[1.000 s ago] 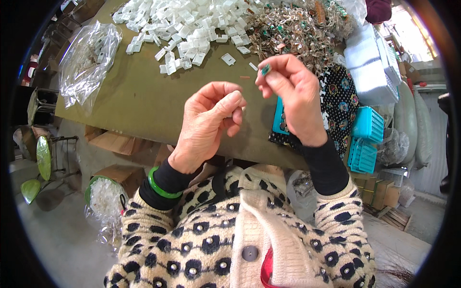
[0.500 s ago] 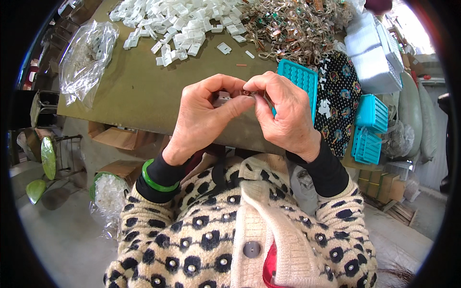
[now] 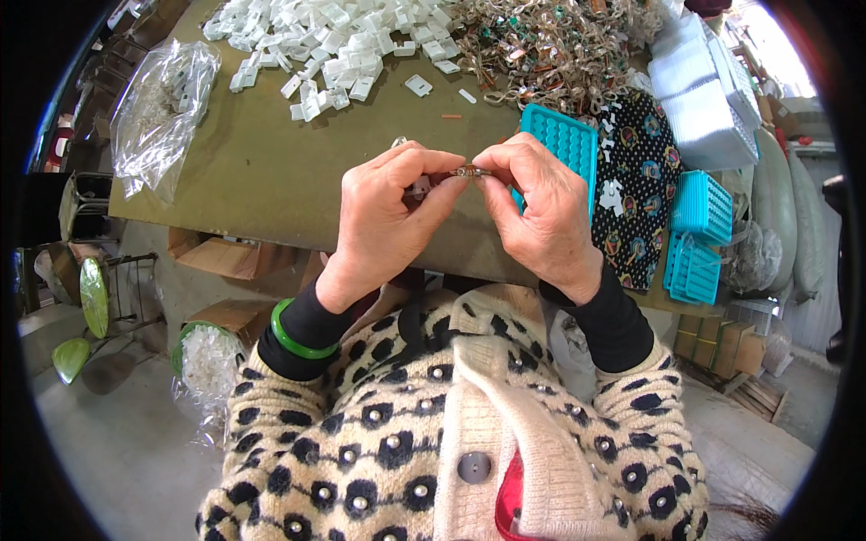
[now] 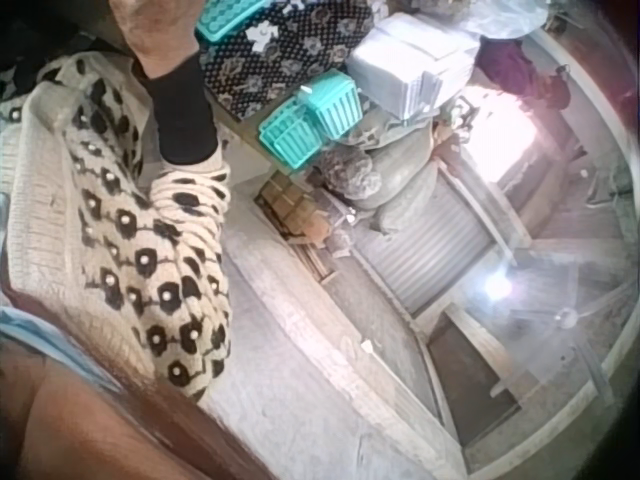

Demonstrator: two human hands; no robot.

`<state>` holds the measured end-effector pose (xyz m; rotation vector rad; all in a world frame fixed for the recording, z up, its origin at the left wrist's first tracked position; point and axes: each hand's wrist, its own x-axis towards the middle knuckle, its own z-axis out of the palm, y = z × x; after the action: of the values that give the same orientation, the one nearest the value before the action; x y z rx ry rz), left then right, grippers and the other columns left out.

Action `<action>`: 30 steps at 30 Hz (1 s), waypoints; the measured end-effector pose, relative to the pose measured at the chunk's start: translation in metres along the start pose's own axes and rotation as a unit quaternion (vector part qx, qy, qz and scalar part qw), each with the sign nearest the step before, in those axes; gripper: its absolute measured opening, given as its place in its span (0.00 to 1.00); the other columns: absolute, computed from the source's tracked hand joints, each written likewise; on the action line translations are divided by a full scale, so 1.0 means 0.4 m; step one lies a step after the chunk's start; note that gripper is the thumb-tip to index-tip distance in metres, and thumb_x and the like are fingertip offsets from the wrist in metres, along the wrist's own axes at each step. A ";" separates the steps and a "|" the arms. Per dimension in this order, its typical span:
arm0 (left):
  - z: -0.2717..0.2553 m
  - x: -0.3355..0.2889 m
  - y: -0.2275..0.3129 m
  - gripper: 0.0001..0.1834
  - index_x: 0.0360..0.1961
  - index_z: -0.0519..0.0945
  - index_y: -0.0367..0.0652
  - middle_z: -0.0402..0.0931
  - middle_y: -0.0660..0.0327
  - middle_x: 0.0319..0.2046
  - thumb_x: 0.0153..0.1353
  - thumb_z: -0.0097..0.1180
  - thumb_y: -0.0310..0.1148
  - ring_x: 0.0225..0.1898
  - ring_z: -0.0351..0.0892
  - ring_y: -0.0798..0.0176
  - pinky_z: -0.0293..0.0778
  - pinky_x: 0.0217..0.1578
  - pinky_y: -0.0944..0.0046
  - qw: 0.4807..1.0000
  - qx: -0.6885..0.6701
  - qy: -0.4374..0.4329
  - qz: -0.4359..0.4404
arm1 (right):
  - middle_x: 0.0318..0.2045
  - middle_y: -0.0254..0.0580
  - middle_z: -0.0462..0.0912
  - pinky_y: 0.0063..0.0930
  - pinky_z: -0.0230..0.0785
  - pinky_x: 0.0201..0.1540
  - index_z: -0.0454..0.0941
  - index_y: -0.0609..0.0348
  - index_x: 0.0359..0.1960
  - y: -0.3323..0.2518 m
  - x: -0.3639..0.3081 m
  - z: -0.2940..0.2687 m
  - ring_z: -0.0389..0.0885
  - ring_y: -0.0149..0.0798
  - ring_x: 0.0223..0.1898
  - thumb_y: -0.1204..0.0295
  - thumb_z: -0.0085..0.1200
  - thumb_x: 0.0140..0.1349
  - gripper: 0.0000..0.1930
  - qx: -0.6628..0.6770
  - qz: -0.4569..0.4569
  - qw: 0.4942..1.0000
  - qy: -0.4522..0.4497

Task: The person repeatedly picks small white plastic housings and metal contacts from a table, inserts the contacts into the housings, and places the assembled units back on the table. The person also uses a blue tray to organize small metal parts during the process.

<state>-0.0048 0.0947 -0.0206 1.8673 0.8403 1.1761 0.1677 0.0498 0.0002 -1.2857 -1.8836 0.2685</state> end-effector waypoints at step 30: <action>-0.035 -0.025 -0.003 0.05 0.37 0.78 0.39 0.77 0.63 0.23 0.63 0.60 0.28 0.18 0.70 0.74 0.63 0.18 0.75 0.773 -0.523 -0.015 -0.360 | 0.23 0.40 0.75 0.31 0.66 0.20 0.78 0.60 0.36 -0.004 -0.002 0.032 0.77 0.40 0.21 0.86 0.61 0.50 0.12 0.017 -0.030 0.999 0.008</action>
<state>-0.0213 0.0904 -0.0220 0.5369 0.5720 0.8010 0.1575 0.0515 -0.0074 -1.2035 -1.8930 0.2566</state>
